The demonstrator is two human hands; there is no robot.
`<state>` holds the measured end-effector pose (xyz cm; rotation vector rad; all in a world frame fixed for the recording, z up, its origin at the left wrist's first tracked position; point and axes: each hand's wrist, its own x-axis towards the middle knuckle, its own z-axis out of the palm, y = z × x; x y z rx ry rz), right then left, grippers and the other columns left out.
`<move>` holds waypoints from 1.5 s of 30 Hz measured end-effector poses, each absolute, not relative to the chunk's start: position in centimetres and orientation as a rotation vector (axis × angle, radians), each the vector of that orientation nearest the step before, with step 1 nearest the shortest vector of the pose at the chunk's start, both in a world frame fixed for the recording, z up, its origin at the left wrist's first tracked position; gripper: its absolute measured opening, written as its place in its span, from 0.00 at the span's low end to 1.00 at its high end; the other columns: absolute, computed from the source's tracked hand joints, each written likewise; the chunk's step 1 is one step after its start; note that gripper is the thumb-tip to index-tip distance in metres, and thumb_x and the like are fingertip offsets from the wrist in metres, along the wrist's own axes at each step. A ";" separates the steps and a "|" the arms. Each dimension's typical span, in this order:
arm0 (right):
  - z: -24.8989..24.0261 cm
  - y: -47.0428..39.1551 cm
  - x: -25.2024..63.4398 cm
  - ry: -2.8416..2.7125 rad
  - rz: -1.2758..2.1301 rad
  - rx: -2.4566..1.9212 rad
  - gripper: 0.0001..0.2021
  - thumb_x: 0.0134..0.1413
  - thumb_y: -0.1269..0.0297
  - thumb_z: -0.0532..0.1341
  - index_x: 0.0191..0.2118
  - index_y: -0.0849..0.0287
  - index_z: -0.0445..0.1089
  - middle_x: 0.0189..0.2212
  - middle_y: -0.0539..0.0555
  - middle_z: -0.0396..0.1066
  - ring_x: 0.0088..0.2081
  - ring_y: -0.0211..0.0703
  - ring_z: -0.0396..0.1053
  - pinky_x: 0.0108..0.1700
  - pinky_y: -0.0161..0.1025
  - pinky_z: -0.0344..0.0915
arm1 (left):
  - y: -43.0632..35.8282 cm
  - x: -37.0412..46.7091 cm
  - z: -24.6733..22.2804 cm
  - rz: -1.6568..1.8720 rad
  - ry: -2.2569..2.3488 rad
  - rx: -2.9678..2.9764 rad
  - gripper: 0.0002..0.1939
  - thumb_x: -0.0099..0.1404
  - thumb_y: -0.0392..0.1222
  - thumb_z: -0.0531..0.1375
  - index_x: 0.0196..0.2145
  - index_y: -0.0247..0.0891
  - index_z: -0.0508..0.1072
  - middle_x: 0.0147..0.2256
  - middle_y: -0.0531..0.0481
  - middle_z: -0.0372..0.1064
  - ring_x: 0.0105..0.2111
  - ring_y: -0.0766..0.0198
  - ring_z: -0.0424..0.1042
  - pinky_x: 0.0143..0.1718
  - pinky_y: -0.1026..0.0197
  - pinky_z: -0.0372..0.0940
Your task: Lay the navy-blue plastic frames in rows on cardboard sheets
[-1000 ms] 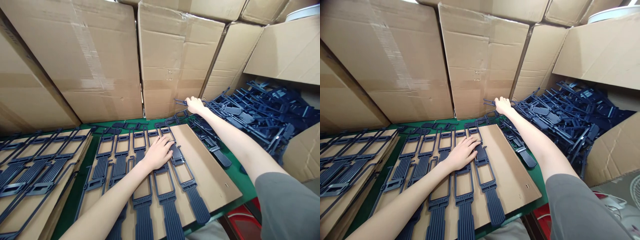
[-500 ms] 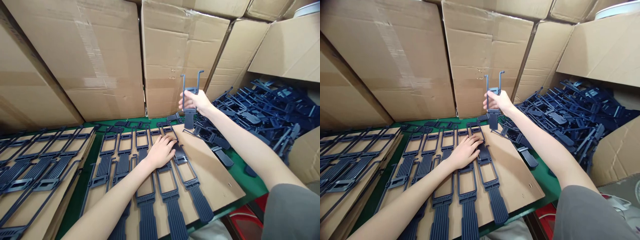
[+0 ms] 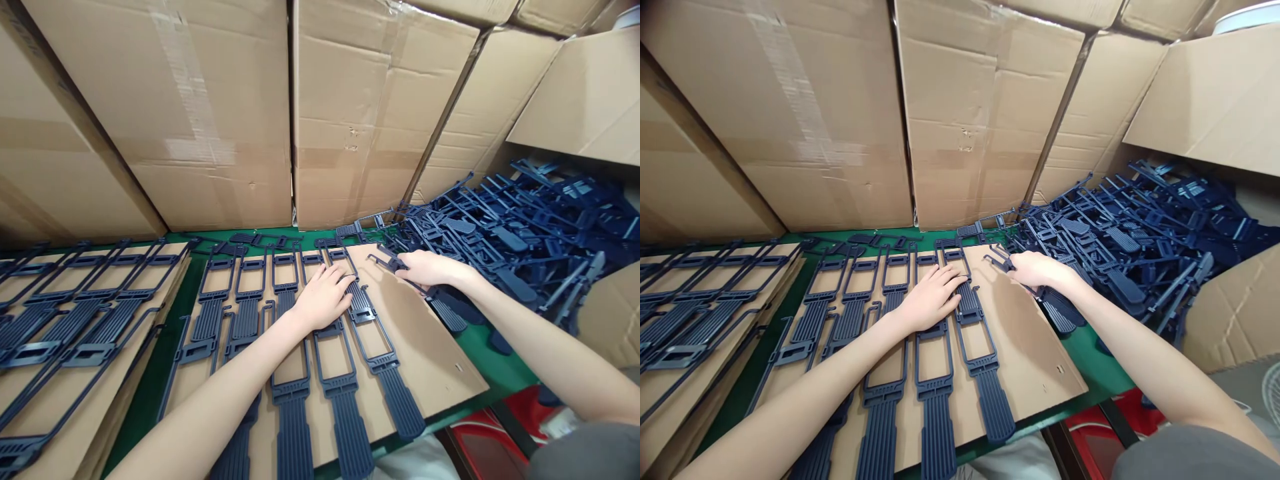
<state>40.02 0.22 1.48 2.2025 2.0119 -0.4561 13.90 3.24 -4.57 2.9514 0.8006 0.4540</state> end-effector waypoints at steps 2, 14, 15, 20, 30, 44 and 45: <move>1.1 0.6 40.5 1.967 -0.299 2.258 0.07 0.56 0.61 0.57 0.33 0.58 0.68 0.19 0.55 0.72 0.24 0.49 0.73 0.27 0.39 0.63 | 3.3 13.9 -4.6 0.459 0.796 2.958 0.20 0.71 0.44 0.48 0.57 0.38 0.63 0.58 0.42 0.60 0.62 0.53 0.53 0.63 0.45 0.45; -1.7 1.3 44.2 2.167 -0.326 2.367 0.10 0.60 0.55 0.54 0.34 0.56 0.65 0.20 0.48 0.73 0.24 0.42 0.72 0.27 0.34 0.63 | 3.4 13.9 -4.6 0.443 0.794 2.962 0.20 0.71 0.44 0.47 0.57 0.37 0.63 0.59 0.42 0.60 0.63 0.53 0.52 0.63 0.45 0.46; -1.9 1.1 44.5 2.223 -0.365 2.377 0.11 0.60 0.54 0.53 0.34 0.57 0.64 0.20 0.47 0.73 0.22 0.40 0.72 0.27 0.34 0.63 | 3.4 13.9 -4.6 0.441 0.792 2.966 0.20 0.71 0.44 0.47 0.58 0.37 0.63 0.58 0.42 0.60 0.63 0.53 0.52 0.63 0.45 0.45; -2.6 0.7 45.6 2.377 -0.476 2.450 0.14 0.58 0.52 0.55 0.30 0.58 0.63 0.18 0.48 0.72 0.18 0.39 0.69 0.24 0.32 0.62 | 3.5 13.8 -4.5 0.410 0.796 2.980 0.21 0.71 0.43 0.47 0.58 0.36 0.62 0.59 0.43 0.59 0.63 0.53 0.51 0.64 0.45 0.45; -2.5 1.2 45.9 2.398 -0.585 2.449 0.11 0.57 0.56 0.56 0.32 0.59 0.65 0.18 0.48 0.72 0.17 0.39 0.69 0.24 0.33 0.62 | 3.8 13.8 -4.5 0.415 0.773 2.992 0.21 0.71 0.43 0.47 0.58 0.36 0.62 0.59 0.43 0.59 0.63 0.53 0.51 0.63 0.45 0.46; -1.9 1.1 45.6 2.371 -0.509 2.441 0.09 0.58 0.58 0.55 0.31 0.57 0.64 0.20 0.46 0.73 0.19 0.38 0.70 0.26 0.31 0.60 | 3.6 14.7 -1.4 0.305 0.764 2.858 0.19 0.70 0.42 0.48 0.56 0.36 0.65 0.60 0.42 0.59 0.63 0.51 0.50 0.63 0.42 0.43; -1.9 1.2 45.7 2.368 -0.503 2.437 0.09 0.58 0.58 0.55 0.31 0.57 0.64 0.20 0.46 0.73 0.19 0.38 0.70 0.26 0.31 0.60 | 2.9 15.0 -0.4 0.316 0.740 2.814 0.19 0.70 0.42 0.49 0.55 0.35 0.66 0.59 0.41 0.59 0.63 0.51 0.51 0.63 0.43 0.44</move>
